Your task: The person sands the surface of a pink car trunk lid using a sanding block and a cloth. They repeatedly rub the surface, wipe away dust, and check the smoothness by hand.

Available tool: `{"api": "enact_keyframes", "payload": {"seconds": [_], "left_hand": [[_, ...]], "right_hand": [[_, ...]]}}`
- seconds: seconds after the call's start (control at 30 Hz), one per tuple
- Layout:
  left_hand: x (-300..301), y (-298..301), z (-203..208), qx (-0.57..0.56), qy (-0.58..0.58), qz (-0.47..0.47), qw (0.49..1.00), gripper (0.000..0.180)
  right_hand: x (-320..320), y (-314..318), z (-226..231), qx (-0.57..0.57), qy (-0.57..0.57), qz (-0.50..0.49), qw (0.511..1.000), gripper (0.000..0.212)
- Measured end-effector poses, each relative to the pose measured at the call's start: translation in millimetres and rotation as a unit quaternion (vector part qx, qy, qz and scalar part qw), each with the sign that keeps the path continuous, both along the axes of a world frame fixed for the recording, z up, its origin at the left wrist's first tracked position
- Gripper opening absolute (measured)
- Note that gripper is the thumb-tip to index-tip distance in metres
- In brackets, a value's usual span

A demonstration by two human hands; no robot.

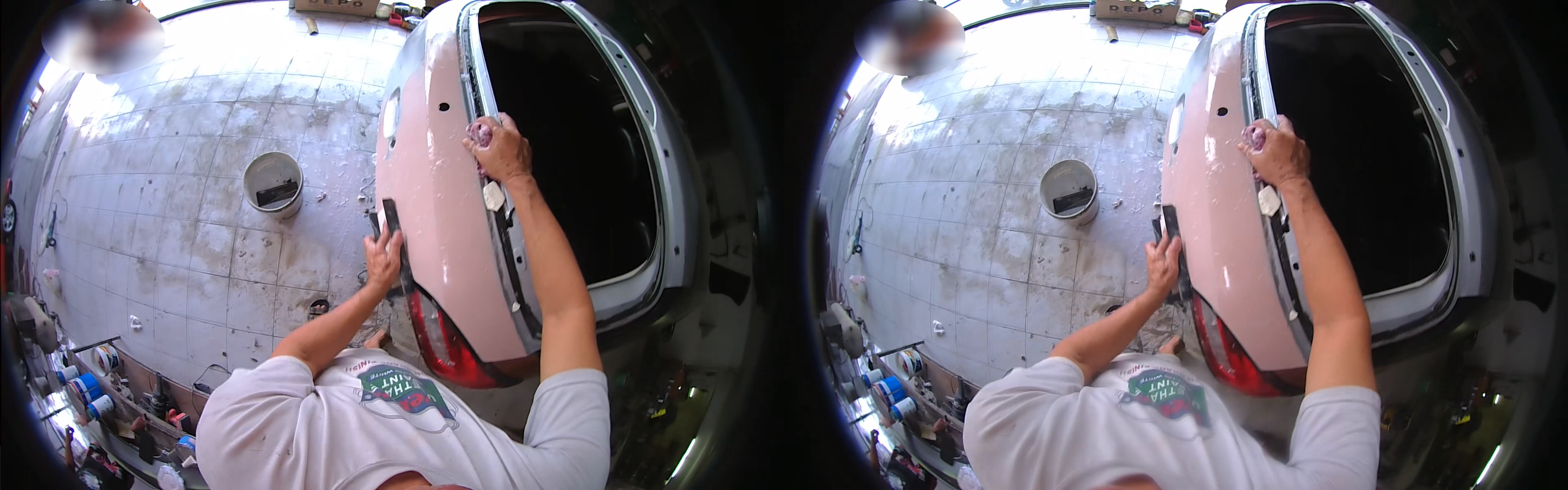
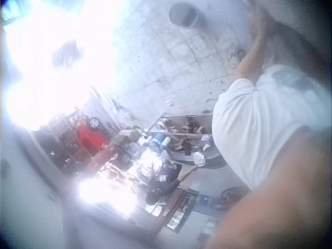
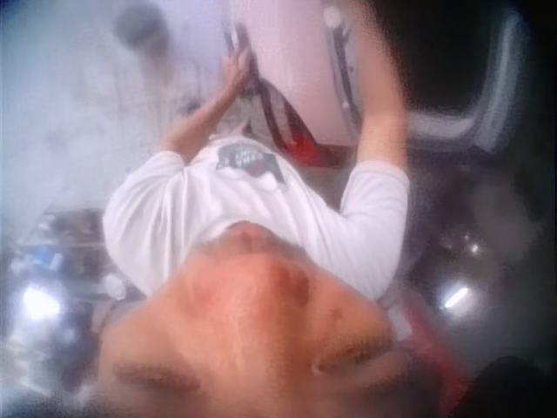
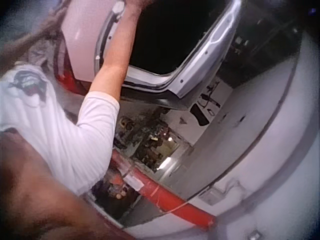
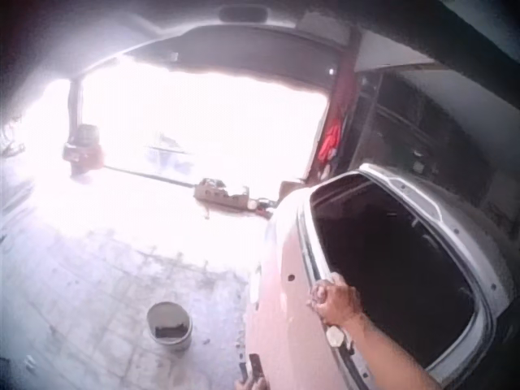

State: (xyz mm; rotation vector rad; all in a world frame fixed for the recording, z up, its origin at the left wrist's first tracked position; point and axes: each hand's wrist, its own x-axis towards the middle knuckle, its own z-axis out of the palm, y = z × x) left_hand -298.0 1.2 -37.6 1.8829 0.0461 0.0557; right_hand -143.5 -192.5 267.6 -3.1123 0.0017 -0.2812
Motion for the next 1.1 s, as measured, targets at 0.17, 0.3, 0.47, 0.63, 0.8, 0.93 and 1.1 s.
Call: {"api": "enact_keyframes", "payload": {"seconds": [0.17,0.3,0.47,0.63,0.8,0.93,1.1], "left_hand": [[175,-3,66,0.042,-0.107,0.017,0.993,0.044],[132,-3,54,-0.037,-0.065,0.004,0.997,0.051],[69,-17,34,-0.023,-0.068,0.032,0.997,0.053],[204,-19,129,-0.086,0.010,0.051,0.995,0.043],[60,-8,19,-0.032,-0.035,-0.003,0.999,0.060],[121,-24,45,0.000,-0.023,0.055,0.998,0.064],[231,-15,121,-0.032,0.032,0.066,0.997,0.062]], "right_hand": [[20,31,4,-0.021,-0.003,-0.032,0.999,0.045],[19,32,-5,-0.048,-0.016,-0.068,0.996,0.048],[17,28,0,-0.049,0.003,-0.107,0.993,0.045],[26,36,-1,-0.077,-0.012,-0.088,0.993,0.044],[22,36,-4,-0.078,-0.011,-0.118,0.990,0.046],[24,45,3,-0.086,-0.011,-0.128,0.988,0.049],[28,50,1,-0.087,-0.002,-0.113,0.990,0.053]]}}
